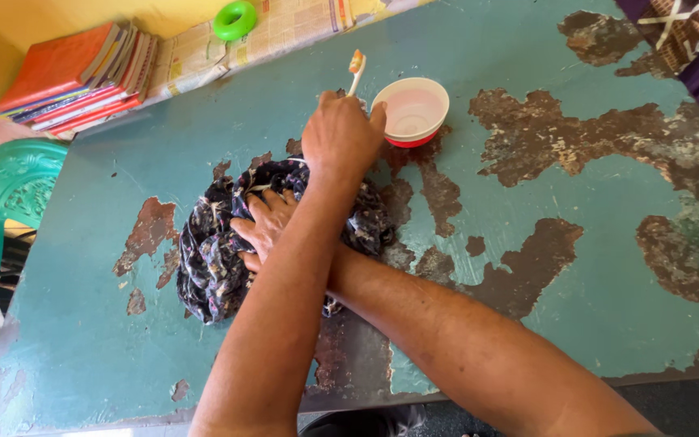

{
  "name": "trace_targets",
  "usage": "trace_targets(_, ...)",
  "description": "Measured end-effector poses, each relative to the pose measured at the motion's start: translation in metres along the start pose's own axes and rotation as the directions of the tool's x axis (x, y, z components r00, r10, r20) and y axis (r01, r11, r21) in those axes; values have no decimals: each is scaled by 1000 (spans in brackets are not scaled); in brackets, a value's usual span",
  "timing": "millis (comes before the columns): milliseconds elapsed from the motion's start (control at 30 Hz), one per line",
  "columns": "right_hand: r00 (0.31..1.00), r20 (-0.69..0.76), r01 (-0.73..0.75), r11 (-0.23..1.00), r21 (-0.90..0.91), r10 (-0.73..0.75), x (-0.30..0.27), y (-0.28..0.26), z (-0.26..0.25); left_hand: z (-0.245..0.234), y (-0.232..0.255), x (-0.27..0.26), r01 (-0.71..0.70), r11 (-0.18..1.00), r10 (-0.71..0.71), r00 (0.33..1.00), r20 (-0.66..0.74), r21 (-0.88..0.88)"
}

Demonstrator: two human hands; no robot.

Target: The person scrubs a dark floral garment on a green table using a small cup of liquid and a toothbrush. They repeatedly rub the fabric, apply liquid, and press the cloth against the table surface.

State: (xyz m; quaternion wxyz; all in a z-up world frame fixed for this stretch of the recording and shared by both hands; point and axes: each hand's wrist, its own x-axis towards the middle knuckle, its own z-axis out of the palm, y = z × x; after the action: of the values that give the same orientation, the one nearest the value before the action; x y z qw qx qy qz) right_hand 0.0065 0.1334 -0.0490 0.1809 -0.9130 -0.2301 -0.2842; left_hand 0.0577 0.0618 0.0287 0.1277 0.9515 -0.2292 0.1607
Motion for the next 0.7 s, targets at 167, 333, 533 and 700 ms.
trace_targets(167,999,53,13,1000,22,-14,6,-1,-3,22,-9,16,16,997,-16,1000,3,-73)
trace_targets(333,999,-27,47,998,38,-46,-1,5,5,21,-35,20,87,983,-99,993,-71,-160)
trace_targets(533,978,-164,131,991,3,-129,-4,9,23,-16,-107,15,222,974,-227,967,-116,-50)
trace_targets(700,995,27,93,995,-35,-92,4,-9,-18,-52,-192,-5,398,917,-391,908,-146,18)
